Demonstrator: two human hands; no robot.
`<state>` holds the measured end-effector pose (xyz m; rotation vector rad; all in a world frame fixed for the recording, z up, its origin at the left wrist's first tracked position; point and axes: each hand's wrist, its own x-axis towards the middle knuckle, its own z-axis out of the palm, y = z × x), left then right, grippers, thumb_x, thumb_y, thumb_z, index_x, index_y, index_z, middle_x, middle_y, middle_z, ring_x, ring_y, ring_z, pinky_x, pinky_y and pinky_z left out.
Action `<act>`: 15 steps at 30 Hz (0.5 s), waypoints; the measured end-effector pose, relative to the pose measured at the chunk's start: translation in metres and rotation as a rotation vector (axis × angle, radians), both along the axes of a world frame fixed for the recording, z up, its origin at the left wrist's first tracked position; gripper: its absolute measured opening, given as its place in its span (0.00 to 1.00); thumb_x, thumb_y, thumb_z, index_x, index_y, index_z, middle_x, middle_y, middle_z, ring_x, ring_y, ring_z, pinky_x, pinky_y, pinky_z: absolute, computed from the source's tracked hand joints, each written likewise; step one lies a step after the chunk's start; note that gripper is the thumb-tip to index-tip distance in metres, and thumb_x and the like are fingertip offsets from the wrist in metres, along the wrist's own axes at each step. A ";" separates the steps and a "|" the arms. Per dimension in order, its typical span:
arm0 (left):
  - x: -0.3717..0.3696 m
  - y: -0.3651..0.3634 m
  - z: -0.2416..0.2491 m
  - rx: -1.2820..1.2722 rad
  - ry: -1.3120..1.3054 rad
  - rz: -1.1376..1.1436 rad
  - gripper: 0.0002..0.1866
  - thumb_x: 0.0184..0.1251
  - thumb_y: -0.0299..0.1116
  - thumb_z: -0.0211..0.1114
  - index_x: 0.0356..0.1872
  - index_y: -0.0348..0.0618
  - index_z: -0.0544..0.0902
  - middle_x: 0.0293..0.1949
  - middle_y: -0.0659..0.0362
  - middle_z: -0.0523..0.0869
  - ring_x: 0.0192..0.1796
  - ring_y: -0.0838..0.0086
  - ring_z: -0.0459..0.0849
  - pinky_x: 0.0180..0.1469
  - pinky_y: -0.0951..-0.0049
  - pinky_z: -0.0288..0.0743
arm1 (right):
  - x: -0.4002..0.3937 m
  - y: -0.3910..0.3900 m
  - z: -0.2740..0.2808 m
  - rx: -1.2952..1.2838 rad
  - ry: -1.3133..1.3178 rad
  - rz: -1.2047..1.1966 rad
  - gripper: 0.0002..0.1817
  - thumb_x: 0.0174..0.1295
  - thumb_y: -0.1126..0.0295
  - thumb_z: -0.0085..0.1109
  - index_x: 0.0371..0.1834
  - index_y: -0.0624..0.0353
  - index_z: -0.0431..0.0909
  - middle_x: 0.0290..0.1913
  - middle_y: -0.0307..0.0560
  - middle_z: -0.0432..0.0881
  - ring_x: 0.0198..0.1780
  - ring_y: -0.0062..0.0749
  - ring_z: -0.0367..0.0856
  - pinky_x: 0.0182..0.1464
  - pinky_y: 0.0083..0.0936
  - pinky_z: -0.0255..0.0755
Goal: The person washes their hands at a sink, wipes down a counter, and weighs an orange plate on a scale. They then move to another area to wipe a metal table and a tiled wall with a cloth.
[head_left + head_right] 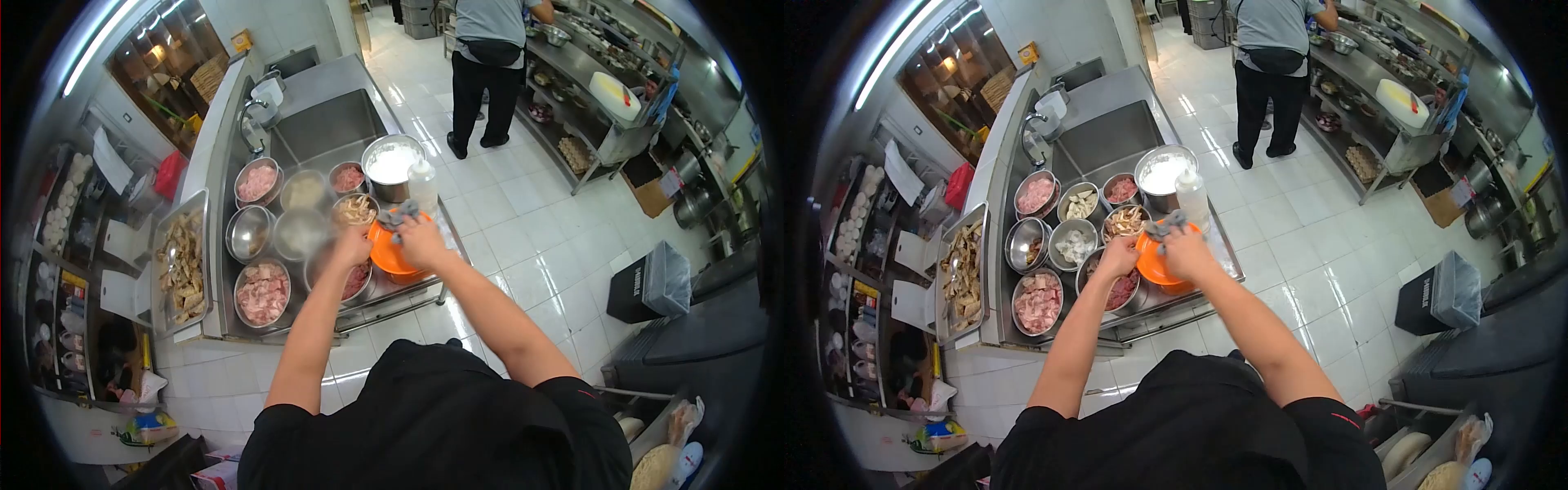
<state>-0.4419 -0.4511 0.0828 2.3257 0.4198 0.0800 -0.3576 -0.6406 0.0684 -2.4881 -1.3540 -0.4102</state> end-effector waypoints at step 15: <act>-0.008 -0.020 0.050 0.141 0.188 0.060 0.17 0.63 0.35 0.61 0.52 0.43 0.83 0.37 0.46 0.88 0.44 0.55 0.87 0.48 0.60 0.78 | 0.053 -0.128 0.047 0.469 1.028 -0.310 0.13 0.56 0.67 0.55 0.39 0.59 0.86 0.31 0.54 0.86 0.34 0.39 0.85 0.37 0.35 0.77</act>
